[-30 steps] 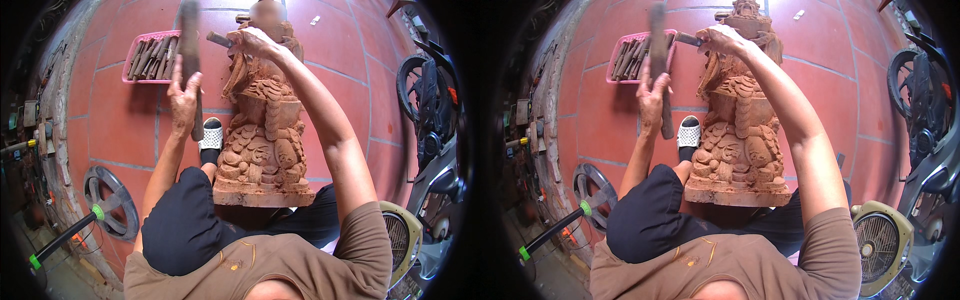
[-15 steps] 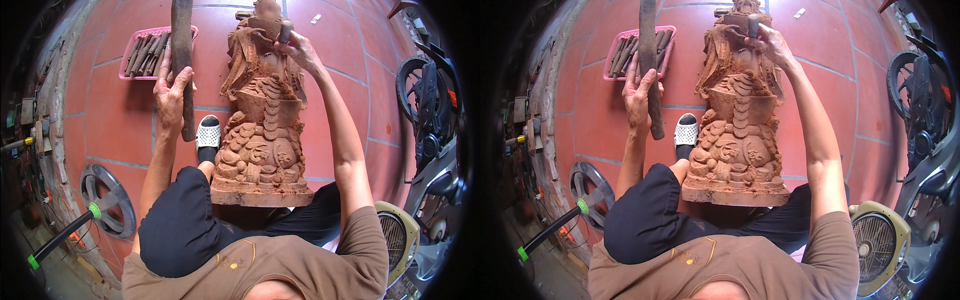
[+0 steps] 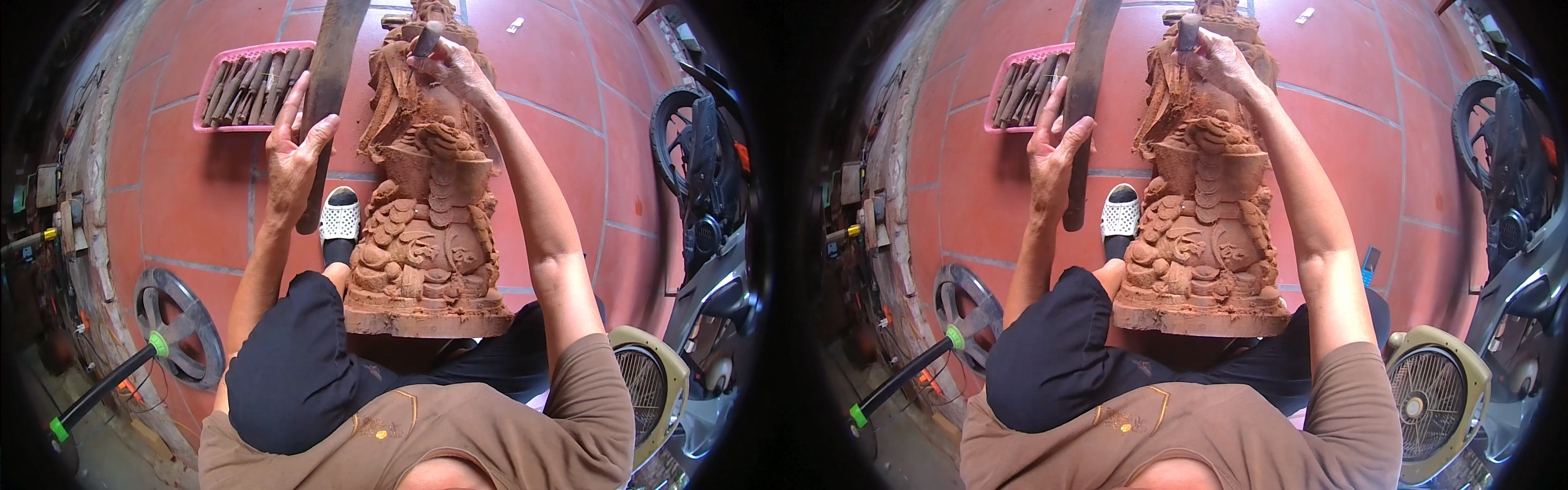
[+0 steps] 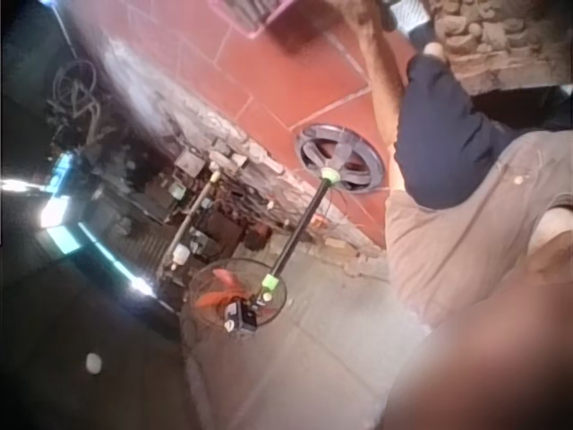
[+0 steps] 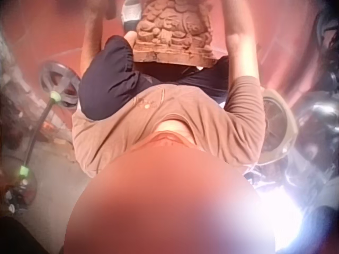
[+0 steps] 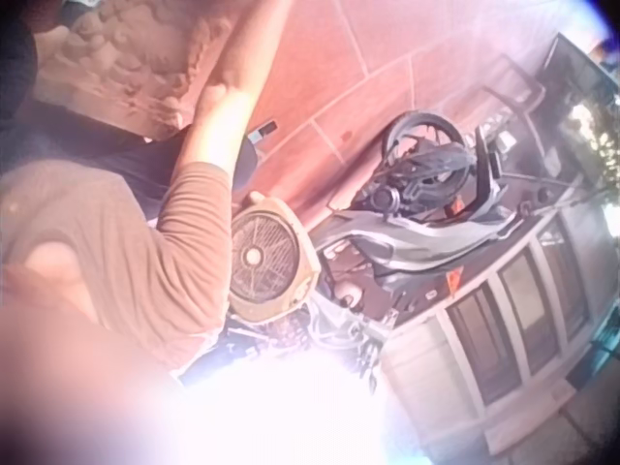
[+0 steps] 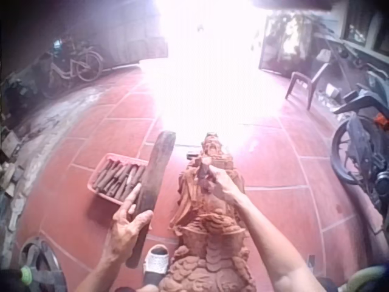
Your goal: The person carves a wooden sculpture using a chisel and mallet, striking the chisel to shape the wood and occasionally adjusting the sculpture's position. The person also uses a smaller tool to refine details on the sculpture.
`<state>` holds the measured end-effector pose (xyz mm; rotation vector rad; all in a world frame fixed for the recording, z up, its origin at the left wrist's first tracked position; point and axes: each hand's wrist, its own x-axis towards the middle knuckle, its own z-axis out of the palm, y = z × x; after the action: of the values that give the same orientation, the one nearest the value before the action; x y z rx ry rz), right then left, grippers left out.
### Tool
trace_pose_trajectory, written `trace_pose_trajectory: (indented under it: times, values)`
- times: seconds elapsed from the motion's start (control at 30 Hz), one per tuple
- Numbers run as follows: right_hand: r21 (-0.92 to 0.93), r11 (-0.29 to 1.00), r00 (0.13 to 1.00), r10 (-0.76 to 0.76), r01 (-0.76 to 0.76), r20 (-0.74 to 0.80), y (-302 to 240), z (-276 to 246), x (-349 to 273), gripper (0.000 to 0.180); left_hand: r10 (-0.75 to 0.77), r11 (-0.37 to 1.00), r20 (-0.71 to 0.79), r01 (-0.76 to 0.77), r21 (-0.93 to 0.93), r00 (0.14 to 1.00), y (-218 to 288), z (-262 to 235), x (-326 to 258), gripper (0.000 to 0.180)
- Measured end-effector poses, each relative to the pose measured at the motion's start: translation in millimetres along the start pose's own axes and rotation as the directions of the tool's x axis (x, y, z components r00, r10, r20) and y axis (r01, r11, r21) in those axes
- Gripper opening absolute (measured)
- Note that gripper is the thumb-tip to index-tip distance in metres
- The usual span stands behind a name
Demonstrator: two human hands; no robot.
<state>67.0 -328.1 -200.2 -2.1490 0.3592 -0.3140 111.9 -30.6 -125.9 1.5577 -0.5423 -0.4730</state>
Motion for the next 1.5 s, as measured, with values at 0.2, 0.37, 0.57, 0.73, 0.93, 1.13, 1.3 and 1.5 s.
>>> trace_pose_trajectory:
  times: [0.2,0.37,0.57,0.73,0.93,1.13,1.3,1.5]
  values:
    - [-0.158,0.984,0.996,-0.085,0.083,-0.005,-9.7,5.0,0.3,0.032,0.353,0.911,0.089,-0.364,0.195,0.931,23.9,9.6,16.2,0.060]
    - [-0.151,0.972,0.984,-0.178,0.178,0.017,-13.3,5.1,9.1,0.033,0.192,0.861,0.241,-0.281,0.425,0.951,27.9,8.1,16.2,0.060]
    - [-0.067,0.992,0.993,-0.106,0.110,0.053,-6.2,3.0,11.5,0.030,0.470,0.806,0.105,-0.475,0.355,0.876,31.0,13.3,16.0,0.059]
    - [-0.235,0.972,0.997,0.020,-0.001,0.077,-22.7,2.9,2.6,0.027,0.266,0.809,0.222,-0.343,0.478,0.938,20.5,-2.6,22.9,0.058]
    - [0.329,0.944,0.995,0.003,0.029,-0.097,13.0,-7.6,-6.0,0.020,0.151,0.952,0.036,-0.155,0.264,0.988,4.9,-13.4,6.6,0.060]
    - [-0.057,0.996,0.964,-0.074,0.061,-0.254,-2.8,1.2,5.3,0.026,0.042,0.979,-0.024,-0.036,0.198,0.999,-3.4,-31.8,1.4,0.060]
    - [-0.202,0.972,0.926,-0.186,0.123,-0.329,0.3,15.4,11.2,0.028,0.018,0.979,-0.001,-0.017,0.205,1.000,-4.8,-34.9,-2.7,0.060]
    - [-0.353,0.874,0.912,-0.395,0.335,-0.112,-16.8,19.8,-24.5,0.018,-0.056,0.993,0.004,0.055,0.106,0.998,-5.2,-36.0,-10.0,0.060]
